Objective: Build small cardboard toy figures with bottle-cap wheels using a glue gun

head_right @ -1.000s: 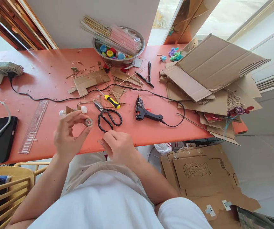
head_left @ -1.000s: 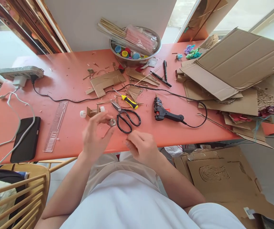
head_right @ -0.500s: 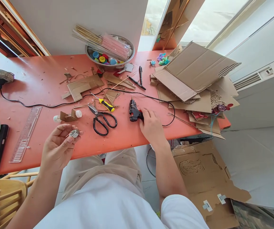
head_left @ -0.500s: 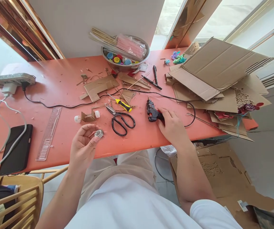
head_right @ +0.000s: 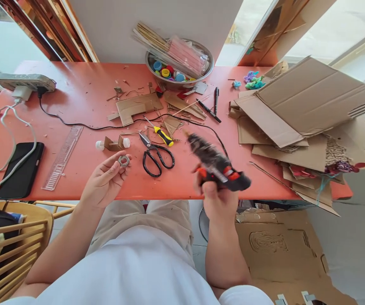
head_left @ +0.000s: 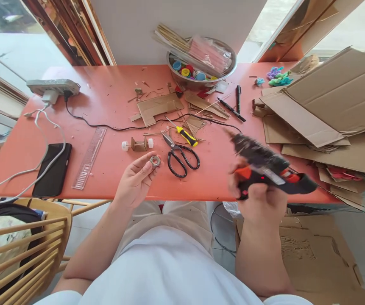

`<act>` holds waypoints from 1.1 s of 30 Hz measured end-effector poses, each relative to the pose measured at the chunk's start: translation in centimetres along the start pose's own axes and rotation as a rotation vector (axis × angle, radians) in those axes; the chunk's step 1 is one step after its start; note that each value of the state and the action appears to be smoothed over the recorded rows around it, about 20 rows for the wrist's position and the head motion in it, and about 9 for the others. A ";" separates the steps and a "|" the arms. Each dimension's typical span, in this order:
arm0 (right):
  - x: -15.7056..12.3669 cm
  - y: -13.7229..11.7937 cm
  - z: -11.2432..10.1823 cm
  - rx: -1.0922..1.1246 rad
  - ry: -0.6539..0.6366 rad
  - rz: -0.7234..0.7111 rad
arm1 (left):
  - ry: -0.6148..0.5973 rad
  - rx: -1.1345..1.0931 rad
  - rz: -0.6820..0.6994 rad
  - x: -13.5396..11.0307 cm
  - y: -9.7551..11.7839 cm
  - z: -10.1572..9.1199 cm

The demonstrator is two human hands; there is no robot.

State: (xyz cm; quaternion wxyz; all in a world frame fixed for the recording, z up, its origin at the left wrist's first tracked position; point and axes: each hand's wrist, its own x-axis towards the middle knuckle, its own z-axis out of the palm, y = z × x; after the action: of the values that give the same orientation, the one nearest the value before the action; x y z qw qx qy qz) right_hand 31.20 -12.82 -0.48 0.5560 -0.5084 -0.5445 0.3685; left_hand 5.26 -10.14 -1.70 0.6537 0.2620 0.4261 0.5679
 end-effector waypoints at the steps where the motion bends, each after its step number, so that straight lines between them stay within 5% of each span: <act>1: -0.3 -0.4 0.7 0.024 -0.102 0.035 | -0.008 -0.003 0.005 0.1 0.0 0.0; 4: -1.0 -0.6 2.8 0.047 -0.342 0.054 | -0.017 0.028 0.035 0.2 -0.1 -0.2; 7: -1.3 -0.6 4.6 0.126 -0.427 0.082 | 0.017 0.065 0.090 0.1 -0.1 -0.5; 33: -2.0 -1.3 5.6 0.058 -0.418 0.171 | 0.125 0.084 0.226 -0.1 0.1 -0.3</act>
State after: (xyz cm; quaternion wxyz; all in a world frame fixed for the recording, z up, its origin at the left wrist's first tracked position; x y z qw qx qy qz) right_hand 25.29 -14.07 -0.33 0.4120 -0.4492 -0.5919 0.5273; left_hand 4.97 -10.30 -1.78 0.5460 0.2999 0.4571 0.6348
